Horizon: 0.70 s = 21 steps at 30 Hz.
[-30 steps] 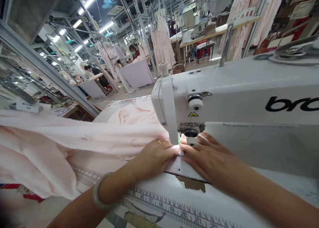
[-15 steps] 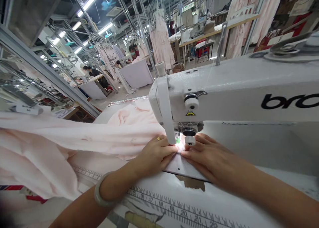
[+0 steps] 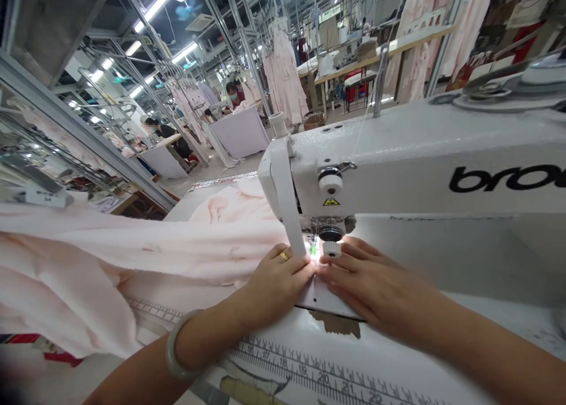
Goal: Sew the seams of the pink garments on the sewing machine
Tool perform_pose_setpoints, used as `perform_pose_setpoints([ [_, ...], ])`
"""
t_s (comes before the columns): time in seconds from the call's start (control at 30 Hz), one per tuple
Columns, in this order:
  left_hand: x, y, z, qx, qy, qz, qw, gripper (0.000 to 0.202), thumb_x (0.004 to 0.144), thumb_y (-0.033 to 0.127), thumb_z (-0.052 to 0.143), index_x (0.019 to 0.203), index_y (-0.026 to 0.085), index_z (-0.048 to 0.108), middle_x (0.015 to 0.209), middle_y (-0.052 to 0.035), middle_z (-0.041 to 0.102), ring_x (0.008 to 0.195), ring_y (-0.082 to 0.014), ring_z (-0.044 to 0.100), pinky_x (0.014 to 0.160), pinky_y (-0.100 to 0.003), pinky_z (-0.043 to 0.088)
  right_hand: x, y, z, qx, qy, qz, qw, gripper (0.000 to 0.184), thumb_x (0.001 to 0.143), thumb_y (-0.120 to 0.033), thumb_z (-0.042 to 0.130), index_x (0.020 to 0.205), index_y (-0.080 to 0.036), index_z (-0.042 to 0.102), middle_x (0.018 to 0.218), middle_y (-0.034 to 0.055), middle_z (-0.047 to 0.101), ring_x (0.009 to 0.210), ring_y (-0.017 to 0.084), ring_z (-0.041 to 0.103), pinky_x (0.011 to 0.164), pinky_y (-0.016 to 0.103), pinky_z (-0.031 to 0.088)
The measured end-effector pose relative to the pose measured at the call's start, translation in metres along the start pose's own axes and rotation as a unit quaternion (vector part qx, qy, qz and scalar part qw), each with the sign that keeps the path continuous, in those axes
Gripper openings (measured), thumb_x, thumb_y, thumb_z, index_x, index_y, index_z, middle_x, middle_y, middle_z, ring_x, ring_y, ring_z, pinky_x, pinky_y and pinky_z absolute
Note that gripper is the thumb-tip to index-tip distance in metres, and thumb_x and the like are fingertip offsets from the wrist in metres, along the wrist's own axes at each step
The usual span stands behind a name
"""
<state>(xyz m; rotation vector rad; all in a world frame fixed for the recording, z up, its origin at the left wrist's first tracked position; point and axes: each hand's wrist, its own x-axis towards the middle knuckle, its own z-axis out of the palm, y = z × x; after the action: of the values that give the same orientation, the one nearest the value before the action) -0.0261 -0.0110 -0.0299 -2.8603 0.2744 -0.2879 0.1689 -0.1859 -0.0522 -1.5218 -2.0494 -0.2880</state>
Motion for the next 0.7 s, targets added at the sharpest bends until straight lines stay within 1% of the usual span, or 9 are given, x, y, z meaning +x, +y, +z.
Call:
perform_pose_setpoints([
  [0.1,-0.002,0.003,-0.003,0.003,-0.009,-0.002,1.000,0.021,0.110,0.010,0.056,0.120,0.012,0.075,0.109,-0.0086,0.073,0.100,-0.0223,0.066,0.094,-0.037,0.052,-0.005,0.001,0.005,-0.011,-0.006,0.014,1.000,0.045,0.116,-0.030,0.050,0.159,-0.037,0.062,0.127,-0.0021,0.087,0.099,0.022,0.084,0.106,0.044,0.059],
  [0.17,-0.002,0.004,-0.003,-0.012,-0.010,-0.010,1.000,0.023,0.111,0.011,0.055,0.124,0.012,0.074,0.110,-0.0083,0.074,0.102,-0.0223,0.066,0.095,-0.036,0.053,-0.007,0.001,0.006,-0.025,-0.011,0.013,1.000,0.044,0.116,-0.031,0.050,0.159,-0.037,0.060,0.131,-0.0027,0.086,0.098,0.021,0.085,0.104,0.044,0.059],
  [0.23,0.000,0.004,-0.002,-0.028,-0.010,-0.021,0.999,0.025,0.111,0.010,0.053,0.127,0.011,0.073,0.110,-0.0083,0.075,0.104,-0.0225,0.067,0.097,-0.035,0.053,-0.005,0.001,0.005,-0.045,-0.007,-0.001,0.999,0.043,0.117,-0.031,0.047,0.158,-0.035,0.059,0.131,-0.0026,0.086,0.098,0.021,0.085,0.101,0.045,0.059],
  [0.3,0.002,0.004,-0.002,-0.040,-0.016,-0.033,0.999,0.026,0.109,0.008,0.052,0.123,0.011,0.073,0.107,-0.0087,0.075,0.104,-0.0232,0.068,0.098,-0.036,0.053,-0.001,-0.001,0.001,-0.061,0.005,-0.016,0.998,0.039,0.118,-0.031,0.044,0.153,-0.033,0.061,0.126,-0.0026,0.087,0.094,0.022,0.085,0.098,0.048,0.057],
  [0.37,0.004,0.003,-0.002,-0.044,-0.026,-0.039,0.998,0.024,0.106,0.006,0.051,0.116,0.011,0.073,0.102,-0.0098,0.074,0.103,-0.0243,0.069,0.098,-0.037,0.054,0.003,-0.003,-0.002,-0.072,0.011,-0.018,0.997,0.033,0.118,-0.034,0.043,0.144,-0.031,0.064,0.119,-0.0029,0.088,0.087,0.023,0.084,0.096,0.050,0.055],
  [0.43,0.004,0.002,-0.002,-0.049,-0.030,-0.042,0.997,0.023,0.102,0.006,0.053,0.115,0.010,0.072,0.102,-0.0112,0.074,0.103,-0.0254,0.070,0.098,-0.038,0.055,0.005,-0.003,-0.003,-0.085,0.017,-0.017,0.996,0.029,0.118,-0.035,0.043,0.135,-0.030,0.066,0.114,-0.0031,0.089,0.082,0.024,0.082,0.095,0.051,0.052],
  [0.5,0.002,0.001,-0.002,-0.069,-0.023,-0.048,0.996,0.025,0.102,0.008,0.055,0.120,0.009,0.071,0.107,-0.0126,0.075,0.106,-0.0264,0.070,0.098,-0.040,0.057,0.006,-0.003,-0.002,-0.094,0.022,-0.019,0.995,0.028,0.118,-0.035,0.044,0.132,-0.031,0.068,0.109,-0.0034,0.089,0.080,0.025,0.080,0.097,0.052,0.049],
  [0.6,-0.002,-0.003,-0.001,-0.128,-0.002,-0.058,0.990,0.023,0.105,0.012,0.054,0.122,0.011,0.070,0.116,-0.0133,0.077,0.112,-0.0265,0.071,0.100,-0.041,0.059,0.005,-0.003,0.000,-0.100,0.035,-0.018,0.994,0.029,0.117,-0.035,0.047,0.136,-0.031,0.068,0.105,-0.0030,0.088,0.085,0.027,0.080,0.104,0.053,0.046],
  [0.7,-0.003,-0.007,0.001,-0.159,0.007,-0.060,0.985,0.021,0.106,0.013,0.054,0.120,0.010,0.071,0.116,-0.0133,0.078,0.114,-0.0264,0.072,0.103,-0.041,0.059,0.003,-0.002,0.001,-0.108,0.037,-0.015,0.993,0.030,0.117,-0.035,0.047,0.138,-0.030,0.067,0.105,-0.0033,0.088,0.093,0.028,0.081,0.112,0.053,0.043],
])
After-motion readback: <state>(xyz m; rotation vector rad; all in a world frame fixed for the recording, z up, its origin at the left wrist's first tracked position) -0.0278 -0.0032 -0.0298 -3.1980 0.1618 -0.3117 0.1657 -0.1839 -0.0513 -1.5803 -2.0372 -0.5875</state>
